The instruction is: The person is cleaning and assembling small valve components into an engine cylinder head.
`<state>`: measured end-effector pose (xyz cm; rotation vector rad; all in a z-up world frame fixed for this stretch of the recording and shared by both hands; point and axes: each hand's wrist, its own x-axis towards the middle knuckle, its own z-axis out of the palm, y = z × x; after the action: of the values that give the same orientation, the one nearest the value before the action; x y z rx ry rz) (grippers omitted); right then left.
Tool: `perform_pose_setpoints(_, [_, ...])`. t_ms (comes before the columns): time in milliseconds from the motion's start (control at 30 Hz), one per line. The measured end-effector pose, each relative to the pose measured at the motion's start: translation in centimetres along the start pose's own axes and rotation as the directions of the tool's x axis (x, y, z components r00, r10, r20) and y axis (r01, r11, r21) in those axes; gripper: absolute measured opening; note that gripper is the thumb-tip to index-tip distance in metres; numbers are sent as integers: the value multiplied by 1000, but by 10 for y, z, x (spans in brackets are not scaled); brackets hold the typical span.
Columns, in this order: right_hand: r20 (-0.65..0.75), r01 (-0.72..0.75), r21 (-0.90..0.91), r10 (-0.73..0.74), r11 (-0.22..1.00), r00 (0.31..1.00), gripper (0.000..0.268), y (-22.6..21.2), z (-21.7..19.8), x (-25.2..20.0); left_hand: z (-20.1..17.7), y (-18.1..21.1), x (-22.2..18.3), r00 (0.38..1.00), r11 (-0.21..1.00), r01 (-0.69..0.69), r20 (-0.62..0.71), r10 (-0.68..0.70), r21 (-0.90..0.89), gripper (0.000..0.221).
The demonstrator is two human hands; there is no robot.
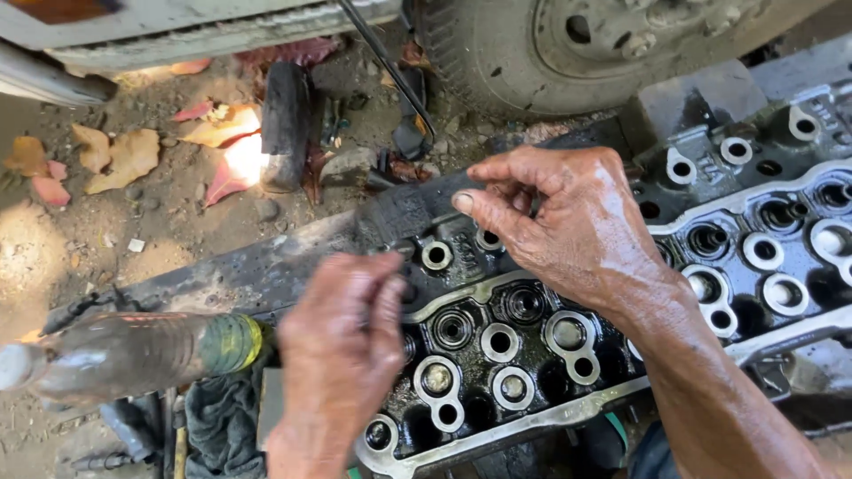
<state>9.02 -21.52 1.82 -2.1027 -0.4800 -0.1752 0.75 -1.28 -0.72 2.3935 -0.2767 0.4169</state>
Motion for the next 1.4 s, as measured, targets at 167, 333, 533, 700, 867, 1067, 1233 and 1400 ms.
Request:
perform_pose_setpoints(167, [33,26,-41,-25,999,999,22,3,1,3,-14,7,6,994,995,98,42,-98,13,23])
perform_pose_setpoints(333, [44,28,-29,-27,999,999,22,9,2,5,-9,0,3,999,998,20,-29,-19,57,27])
perform_pose_setpoints(533, [66,-5,-35,7,999,998,22,7,2,5,-2,0,-1,999,997,49,-28,-47,67,25])
perform_pose_setpoints(700, [91,-30,-45,34,999,995,23,8,-1,4,-5,-1,2,998,991,22,-59,-15,129,20])
perform_pose_setpoints(867, [57,28,-30,-26,999,998,22,6,0,2,-5,-1,-1,998,981,-25,-46,34,194,22])
perform_pose_setpoints(1067, [74,-44,-53,48,998,996,22,5,-2,1,2,6,1,998,997,26,54,-30,74,16])
perform_pose_setpoints(1233, [68,-13,-42,16,999,998,23,10,-2,0,0,10,-1,999,992,41,-10,-40,123,21])
perform_pose_setpoints(1400, [93,-31,-32,33,999,995,25,10,-2,1,-7,7,1,999,992,18,-29,-14,126,21])
